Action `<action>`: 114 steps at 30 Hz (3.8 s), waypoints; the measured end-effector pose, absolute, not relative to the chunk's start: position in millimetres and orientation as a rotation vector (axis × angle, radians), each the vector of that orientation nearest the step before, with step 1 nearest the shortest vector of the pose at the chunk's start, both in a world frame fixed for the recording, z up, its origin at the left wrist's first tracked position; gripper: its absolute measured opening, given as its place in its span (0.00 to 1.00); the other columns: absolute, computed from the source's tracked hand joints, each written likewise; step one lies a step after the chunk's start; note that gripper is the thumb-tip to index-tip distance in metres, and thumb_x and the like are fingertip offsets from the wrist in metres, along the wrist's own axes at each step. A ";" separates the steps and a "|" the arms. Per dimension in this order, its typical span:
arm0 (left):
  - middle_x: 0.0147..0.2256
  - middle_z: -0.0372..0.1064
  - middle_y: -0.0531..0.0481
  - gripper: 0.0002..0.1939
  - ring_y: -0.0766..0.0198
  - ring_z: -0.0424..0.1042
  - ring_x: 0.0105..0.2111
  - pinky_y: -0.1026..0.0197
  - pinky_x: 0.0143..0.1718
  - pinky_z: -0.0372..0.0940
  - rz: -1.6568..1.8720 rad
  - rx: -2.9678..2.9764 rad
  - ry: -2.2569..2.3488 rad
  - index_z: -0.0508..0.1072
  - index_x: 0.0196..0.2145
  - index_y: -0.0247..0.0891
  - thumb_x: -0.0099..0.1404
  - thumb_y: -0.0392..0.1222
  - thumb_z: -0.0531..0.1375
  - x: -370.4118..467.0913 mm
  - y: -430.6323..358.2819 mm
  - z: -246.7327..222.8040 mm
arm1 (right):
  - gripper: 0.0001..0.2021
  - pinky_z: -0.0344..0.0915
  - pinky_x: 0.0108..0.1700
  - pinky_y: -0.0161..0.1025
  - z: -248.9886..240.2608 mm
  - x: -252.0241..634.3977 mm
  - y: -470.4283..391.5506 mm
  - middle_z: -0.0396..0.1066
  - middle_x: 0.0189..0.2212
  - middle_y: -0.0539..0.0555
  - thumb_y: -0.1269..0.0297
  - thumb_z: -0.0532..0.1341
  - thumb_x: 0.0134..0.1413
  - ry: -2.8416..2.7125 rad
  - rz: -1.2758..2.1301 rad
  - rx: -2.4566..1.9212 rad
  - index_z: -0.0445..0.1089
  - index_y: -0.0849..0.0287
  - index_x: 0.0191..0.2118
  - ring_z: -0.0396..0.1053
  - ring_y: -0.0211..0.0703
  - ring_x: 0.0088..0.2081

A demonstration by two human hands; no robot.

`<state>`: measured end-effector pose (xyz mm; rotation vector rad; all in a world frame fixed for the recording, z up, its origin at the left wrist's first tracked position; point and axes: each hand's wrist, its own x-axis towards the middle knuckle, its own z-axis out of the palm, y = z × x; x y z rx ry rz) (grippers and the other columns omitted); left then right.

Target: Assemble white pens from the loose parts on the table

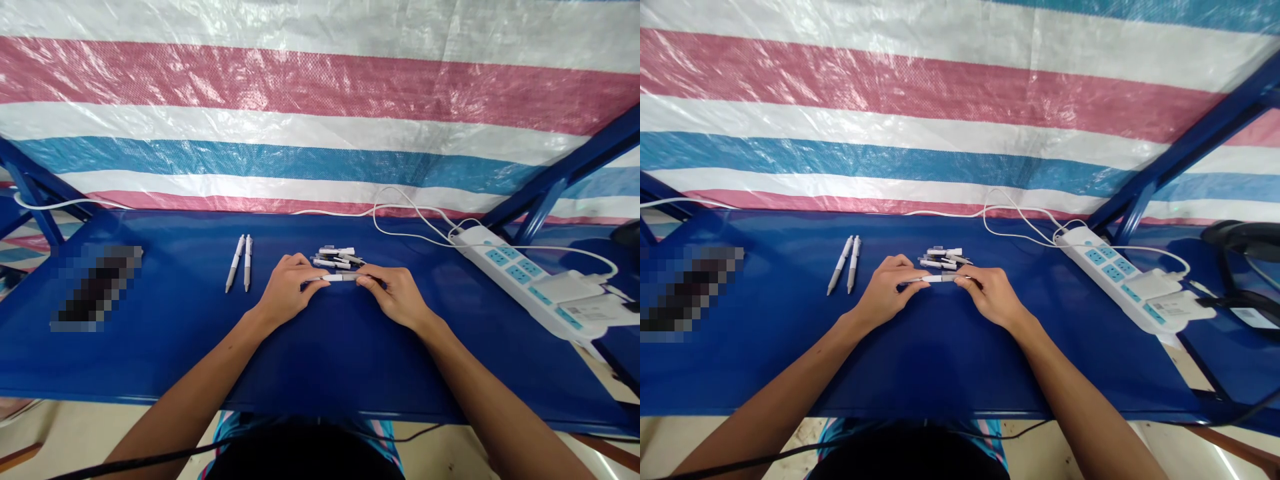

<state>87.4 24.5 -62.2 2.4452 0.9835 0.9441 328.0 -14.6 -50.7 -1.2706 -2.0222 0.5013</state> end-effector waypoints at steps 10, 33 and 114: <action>0.29 0.79 0.47 0.08 0.57 0.71 0.35 0.55 0.41 0.65 1.181 2.411 0.915 0.84 0.41 0.42 0.71 0.44 0.64 88.1 25.5 -61.0 | 0.27 0.56 0.25 0.35 -43.9 321.5 -15.8 0.68 0.19 0.50 0.41 0.55 0.67 -1.875 0.652 -1.307 0.74 0.57 0.27 0.59 0.37 0.20; 0.21 0.62 0.57 0.11 0.68 0.66 0.22 0.65 0.30 0.67 1.473 0.765 0.682 0.71 0.34 0.41 0.71 0.47 0.65 80.5 33.6 -34.0 | 0.18 0.64 0.26 0.35 -50.3 317.0 -21.6 0.79 0.28 0.52 0.53 0.57 0.70 -1.868 0.501 -1.214 0.80 0.56 0.36 0.68 0.38 0.21; 0.16 0.32 0.59 0.35 0.71 0.37 0.14 0.64 0.14 0.40 1.136 0.308 0.680 0.42 0.17 0.41 0.76 0.64 0.42 71.4 27.2 -9.7 | 0.19 0.61 0.26 0.35 -51.8 317.5 -18.5 0.80 0.28 0.53 0.54 0.56 0.69 -1.974 0.649 -1.245 0.78 0.57 0.33 0.66 0.37 0.21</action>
